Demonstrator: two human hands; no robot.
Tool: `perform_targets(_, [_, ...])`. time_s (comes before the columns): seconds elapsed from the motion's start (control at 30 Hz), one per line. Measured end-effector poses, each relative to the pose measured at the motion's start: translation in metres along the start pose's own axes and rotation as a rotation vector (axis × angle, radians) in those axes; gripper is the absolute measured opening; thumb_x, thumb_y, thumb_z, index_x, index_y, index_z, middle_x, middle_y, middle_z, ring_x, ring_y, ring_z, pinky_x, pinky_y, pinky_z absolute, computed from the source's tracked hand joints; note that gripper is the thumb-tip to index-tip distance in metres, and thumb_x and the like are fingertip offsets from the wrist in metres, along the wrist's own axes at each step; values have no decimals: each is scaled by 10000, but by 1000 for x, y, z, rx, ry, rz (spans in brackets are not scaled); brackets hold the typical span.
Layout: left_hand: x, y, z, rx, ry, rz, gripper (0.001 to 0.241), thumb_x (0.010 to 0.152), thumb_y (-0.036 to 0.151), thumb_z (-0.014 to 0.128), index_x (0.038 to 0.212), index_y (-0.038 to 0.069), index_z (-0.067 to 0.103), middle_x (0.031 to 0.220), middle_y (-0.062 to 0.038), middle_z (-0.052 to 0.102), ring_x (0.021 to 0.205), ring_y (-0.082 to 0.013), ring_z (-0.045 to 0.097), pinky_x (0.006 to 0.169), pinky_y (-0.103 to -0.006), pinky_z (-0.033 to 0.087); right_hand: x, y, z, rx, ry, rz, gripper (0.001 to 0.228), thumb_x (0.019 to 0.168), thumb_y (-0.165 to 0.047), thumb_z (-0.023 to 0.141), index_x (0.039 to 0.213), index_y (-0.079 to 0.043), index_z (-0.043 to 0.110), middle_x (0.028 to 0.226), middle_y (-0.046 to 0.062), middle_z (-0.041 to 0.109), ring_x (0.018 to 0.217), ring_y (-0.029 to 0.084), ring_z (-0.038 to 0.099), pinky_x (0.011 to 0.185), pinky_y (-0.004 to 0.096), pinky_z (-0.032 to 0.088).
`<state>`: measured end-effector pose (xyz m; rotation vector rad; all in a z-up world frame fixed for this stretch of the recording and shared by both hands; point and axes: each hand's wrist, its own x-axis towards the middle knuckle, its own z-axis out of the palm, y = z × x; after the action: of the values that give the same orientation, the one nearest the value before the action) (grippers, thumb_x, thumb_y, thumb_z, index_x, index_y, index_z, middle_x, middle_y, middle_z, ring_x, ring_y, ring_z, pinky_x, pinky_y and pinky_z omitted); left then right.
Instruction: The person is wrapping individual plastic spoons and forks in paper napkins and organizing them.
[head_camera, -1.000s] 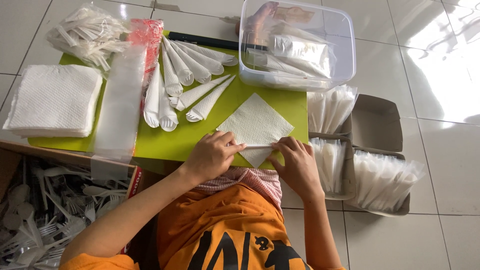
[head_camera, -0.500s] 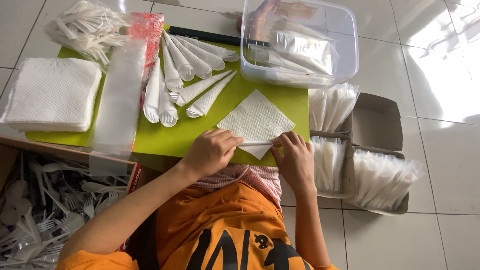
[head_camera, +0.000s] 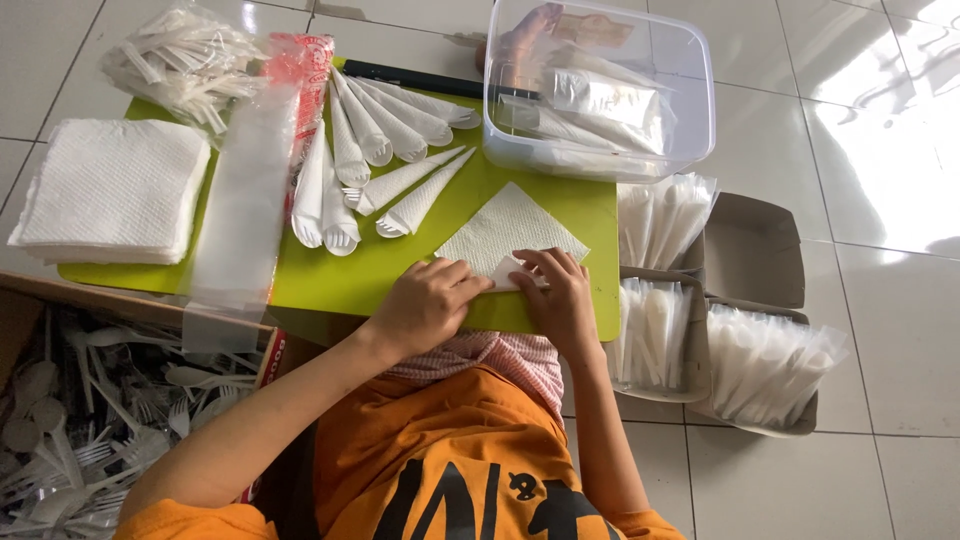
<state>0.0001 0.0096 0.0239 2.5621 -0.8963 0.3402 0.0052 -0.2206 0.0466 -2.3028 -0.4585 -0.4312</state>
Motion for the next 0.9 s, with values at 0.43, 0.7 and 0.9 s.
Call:
perform_targets(0.43, [-5, -4, 12, 67, 10, 18, 243, 894, 174, 686, 1128, 200, 746, 949, 14, 610, 1005, -233, 674, 814, -403, 571, -3, -25, -10, -224, -155, -255, 212, 868, -252, 764, 988, -122, 647, 939, 74, 627, 911, 292, 628, 802, 409, 496])
perform_targets(0.7, [-5, 5, -31, -18, -138, -20, 419, 822, 182, 723, 1239, 158, 700, 1145, -66, 671, 1199, -296, 625, 1001, -467, 513, -3, -20, -3, -199, -183, -253, 381, 855, -401, 750, 1049, -117, 587, 994, 87, 579, 941, 316, 580, 800, 428, 472])
perform_targets(0.9, [4, 2, -65, -205, -202, -76, 318, 898, 111, 705, 1214, 99, 722, 1062, -126, 732, 1047, -310, 714, 880, -440, 596, 0, -19, -8, -157, -223, -264, 341, 861, -334, 734, 1091, -124, 594, 1011, 93, 585, 952, 337, 588, 787, 443, 485])
